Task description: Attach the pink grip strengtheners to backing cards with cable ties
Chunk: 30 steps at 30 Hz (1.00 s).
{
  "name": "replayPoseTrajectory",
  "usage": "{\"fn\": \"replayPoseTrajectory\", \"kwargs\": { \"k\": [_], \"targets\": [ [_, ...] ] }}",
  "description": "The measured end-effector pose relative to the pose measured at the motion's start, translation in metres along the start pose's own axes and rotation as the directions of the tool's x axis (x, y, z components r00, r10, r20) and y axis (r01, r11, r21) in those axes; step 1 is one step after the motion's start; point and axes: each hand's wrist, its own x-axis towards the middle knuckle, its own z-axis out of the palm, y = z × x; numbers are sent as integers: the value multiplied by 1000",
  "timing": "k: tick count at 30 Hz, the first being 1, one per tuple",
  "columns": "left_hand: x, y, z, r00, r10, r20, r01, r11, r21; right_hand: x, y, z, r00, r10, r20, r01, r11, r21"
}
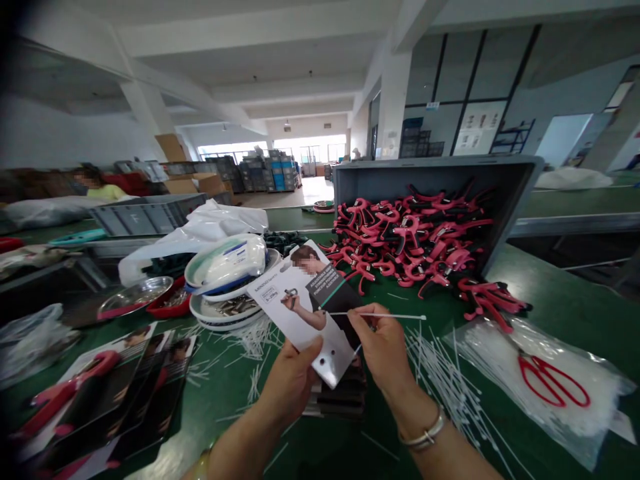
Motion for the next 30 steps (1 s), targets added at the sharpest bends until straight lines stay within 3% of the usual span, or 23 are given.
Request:
{"fn": "replayPoseTrajectory", "kwargs": {
  "k": [5,10,14,17,20,26,30],
  "targets": [
    [3,-7,3,1000,11,26,-13,998,69,-3,6,12,1000,-12,-22,12,1000,8],
    [1,-5,16,990,135,-36,-130,987,99,-11,18,23,995,-63,-75,63,998,-6],
    [4,-7,19,992,123,-13,-121,985,123,-11,23,28,995,-45,-91,44,999,-12],
    [9,-9,14,995,91,46,-97,984,150,-6,21,27,995,-68,-71,60,991,-118],
    [12,-5,11,996,88,7,-88,980,177,-2,18,24,985,-173,27,174,948,-268],
    [19,12,4,992,88,-94,-64,970,236,-2,19,8,923,-337,185,383,847,-368],
    [23,17,-7,996,32,-82,-11,969,248,1,23,-9,782,-538,314,623,681,-385]
  ]
}}
